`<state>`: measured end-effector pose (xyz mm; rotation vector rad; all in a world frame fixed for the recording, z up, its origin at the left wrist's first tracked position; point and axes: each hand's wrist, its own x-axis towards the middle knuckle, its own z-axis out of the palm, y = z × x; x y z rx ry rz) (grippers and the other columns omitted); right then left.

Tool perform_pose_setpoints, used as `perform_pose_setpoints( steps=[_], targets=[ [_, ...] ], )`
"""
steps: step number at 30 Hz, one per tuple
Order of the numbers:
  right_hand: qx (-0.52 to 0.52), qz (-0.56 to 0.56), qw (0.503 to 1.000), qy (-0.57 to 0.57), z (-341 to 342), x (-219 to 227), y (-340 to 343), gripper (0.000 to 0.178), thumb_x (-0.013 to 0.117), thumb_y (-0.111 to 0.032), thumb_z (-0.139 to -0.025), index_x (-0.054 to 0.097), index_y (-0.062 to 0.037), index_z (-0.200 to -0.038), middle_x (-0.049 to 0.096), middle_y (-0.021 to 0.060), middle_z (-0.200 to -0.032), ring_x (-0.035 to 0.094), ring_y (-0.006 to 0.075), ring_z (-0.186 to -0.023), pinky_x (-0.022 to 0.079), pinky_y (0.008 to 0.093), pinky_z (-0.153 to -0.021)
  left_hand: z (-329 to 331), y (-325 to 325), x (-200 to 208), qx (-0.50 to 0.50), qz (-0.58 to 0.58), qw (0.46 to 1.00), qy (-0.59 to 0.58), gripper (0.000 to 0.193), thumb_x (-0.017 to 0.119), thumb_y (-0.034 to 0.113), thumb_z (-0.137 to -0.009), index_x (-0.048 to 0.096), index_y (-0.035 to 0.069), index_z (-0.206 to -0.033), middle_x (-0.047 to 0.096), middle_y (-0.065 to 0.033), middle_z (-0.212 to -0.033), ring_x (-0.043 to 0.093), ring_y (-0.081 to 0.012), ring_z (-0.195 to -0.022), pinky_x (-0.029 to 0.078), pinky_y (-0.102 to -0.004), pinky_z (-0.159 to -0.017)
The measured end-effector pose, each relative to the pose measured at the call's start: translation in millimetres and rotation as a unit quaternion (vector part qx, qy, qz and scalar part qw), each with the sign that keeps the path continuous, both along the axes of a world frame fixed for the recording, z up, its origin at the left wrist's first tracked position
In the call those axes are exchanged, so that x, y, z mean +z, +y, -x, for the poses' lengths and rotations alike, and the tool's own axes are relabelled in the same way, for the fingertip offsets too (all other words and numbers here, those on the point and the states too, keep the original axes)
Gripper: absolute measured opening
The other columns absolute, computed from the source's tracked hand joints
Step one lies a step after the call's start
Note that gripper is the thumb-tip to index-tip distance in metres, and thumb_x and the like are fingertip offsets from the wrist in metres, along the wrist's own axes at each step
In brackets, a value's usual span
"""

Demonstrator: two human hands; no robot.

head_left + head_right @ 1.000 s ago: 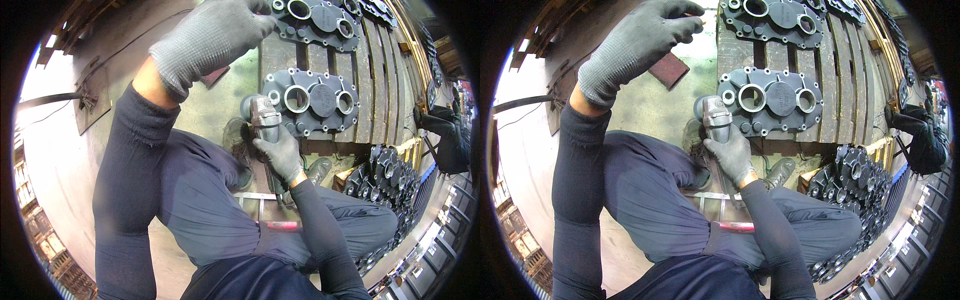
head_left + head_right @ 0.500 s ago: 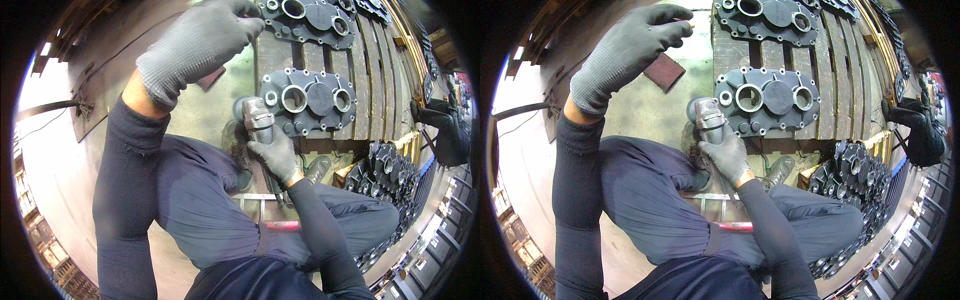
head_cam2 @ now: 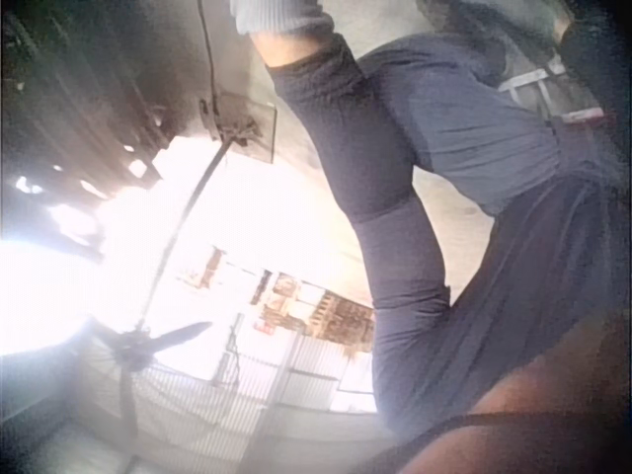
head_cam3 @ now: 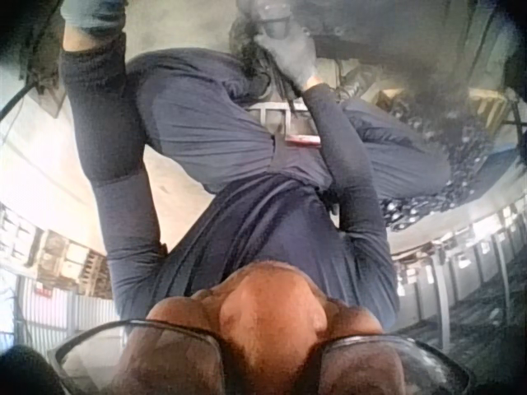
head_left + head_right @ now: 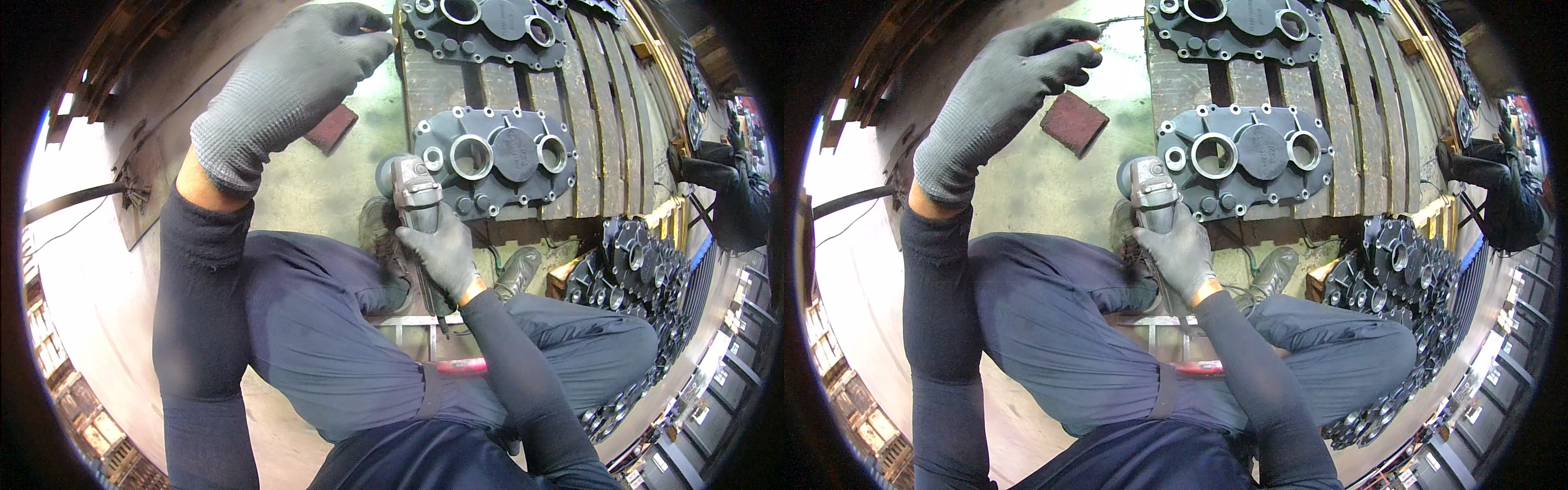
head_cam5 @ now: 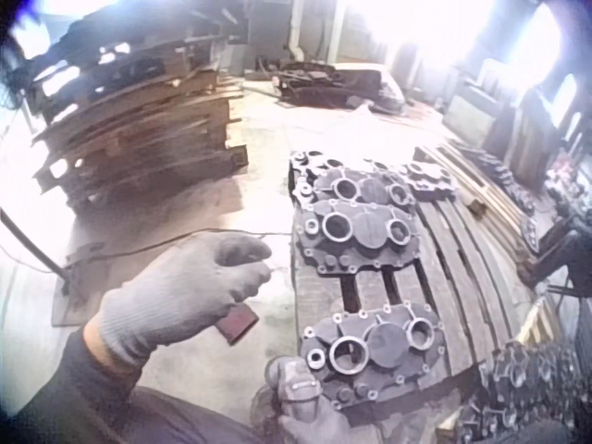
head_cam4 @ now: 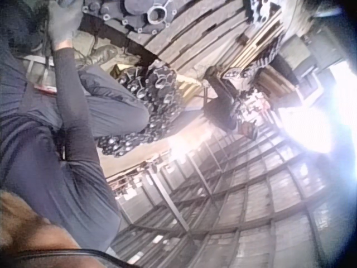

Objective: The person sits on the floor and uses an angle grinder to smooth the edges of metal cylinder head parts. They handle the parts one at a time, flipping them over to grind different sides, and place finished pieces onto a nearby stack.

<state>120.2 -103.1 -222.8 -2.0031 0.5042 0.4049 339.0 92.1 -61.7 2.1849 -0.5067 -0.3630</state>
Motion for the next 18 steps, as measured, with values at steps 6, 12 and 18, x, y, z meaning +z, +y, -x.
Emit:
perform_pose_setpoints(
  steps=[6,12,18],
  targets=[
    [-0.003,0.028,0.999,0.018,-11,-4,-1,0.067,0.087,-0.04,-0.083,0.068,0.0025,-0.131,0.078,0.0286,-0.116,0.075,0.0465,-0.111,0.058,0.0516,-0.098,1,-6,2,-0.002,0.005,1.0,0.023,0.045,0.065,0.035,-0.113,0.071,0.005,-0.146,0.08,-0.0066,-0.115,0.073,-0.012,-0.105,0.057,-0.0289,-0.096],
    [0.081,0.012,0.996,0.022,-1,11,2,0.075,0.087,-0.04,-0.082,0.065,0.0027,-0.139,0.077,0.0304,-0.117,0.075,0.0482,-0.114,0.057,0.0522,-0.102,-1,1,-2,-0.015,-0.038,0.998,-0.042,0.047,0.066,0.037,-0.113,0.07,0.005,-0.148,0.079,-0.0076,-0.116,0.073,-0.0125,-0.105,0.057,-0.0302,-0.098],
    [0.037,0.018,0.999,0.024,17,9,-8,0.071,0.087,-0.04,-0.082,0.066,0.0015,-0.135,0.077,0.0303,-0.118,0.076,0.0477,-0.112,0.058,0.0529,-0.101,0,-6,-4,0.007,-0.014,0.999,-0.031,0.047,0.067,0.034,-0.112,0.07,0.003,-0.148,0.079,-0.0061,-0.113,0.072,-0.0113,-0.103,0.057,-0.0295,-0.097]
  ],
)
